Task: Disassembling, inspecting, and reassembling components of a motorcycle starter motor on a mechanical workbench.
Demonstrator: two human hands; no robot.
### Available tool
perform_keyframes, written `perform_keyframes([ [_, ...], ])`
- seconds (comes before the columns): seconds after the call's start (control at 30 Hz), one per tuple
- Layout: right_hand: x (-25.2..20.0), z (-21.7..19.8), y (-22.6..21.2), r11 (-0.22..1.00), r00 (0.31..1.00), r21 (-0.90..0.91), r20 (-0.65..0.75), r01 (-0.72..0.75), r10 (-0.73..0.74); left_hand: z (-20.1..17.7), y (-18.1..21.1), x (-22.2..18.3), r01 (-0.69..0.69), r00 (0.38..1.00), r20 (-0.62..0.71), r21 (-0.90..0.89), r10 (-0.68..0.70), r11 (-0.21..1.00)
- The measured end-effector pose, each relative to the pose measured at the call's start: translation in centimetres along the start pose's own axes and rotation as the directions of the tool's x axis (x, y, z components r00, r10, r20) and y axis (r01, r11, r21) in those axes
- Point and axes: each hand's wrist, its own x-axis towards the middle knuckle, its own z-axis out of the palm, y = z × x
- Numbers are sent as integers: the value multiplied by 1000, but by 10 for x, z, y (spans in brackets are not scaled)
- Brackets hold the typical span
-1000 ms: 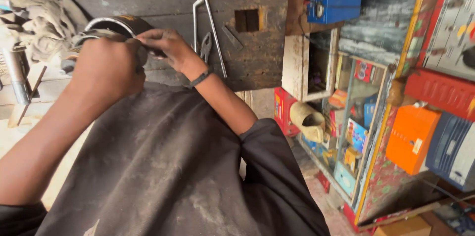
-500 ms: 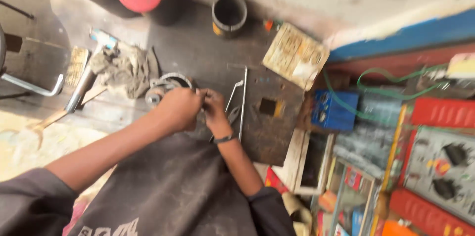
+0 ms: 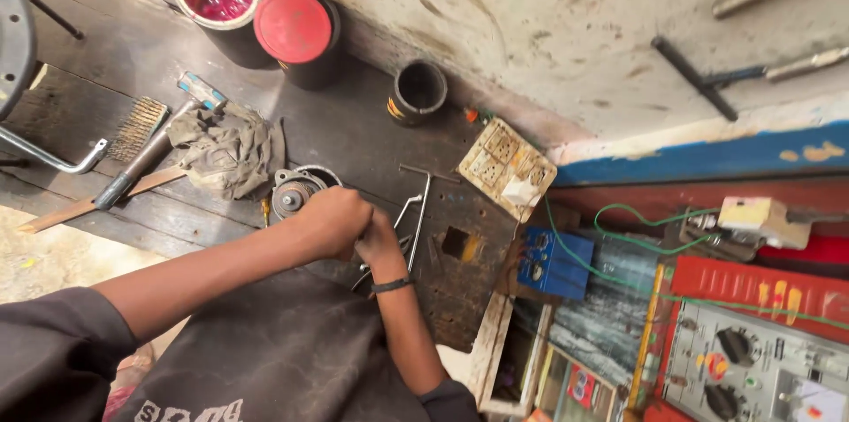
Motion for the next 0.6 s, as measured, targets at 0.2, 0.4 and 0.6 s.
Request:
perform_keyframes([
  [0.2,-4,14,62,136,884,905,345,-402,315,-9,5,2,16,999,51,10,-16,1000],
  [0.4,12,19,147,363,951,882,307,-300,39,-14,6,6,5,997,80,-7,-4,1000],
  [0.6,43,-16,41,745,963,665,232,-52,-140,2,-3,4,-53,997,52,69,50,996],
])
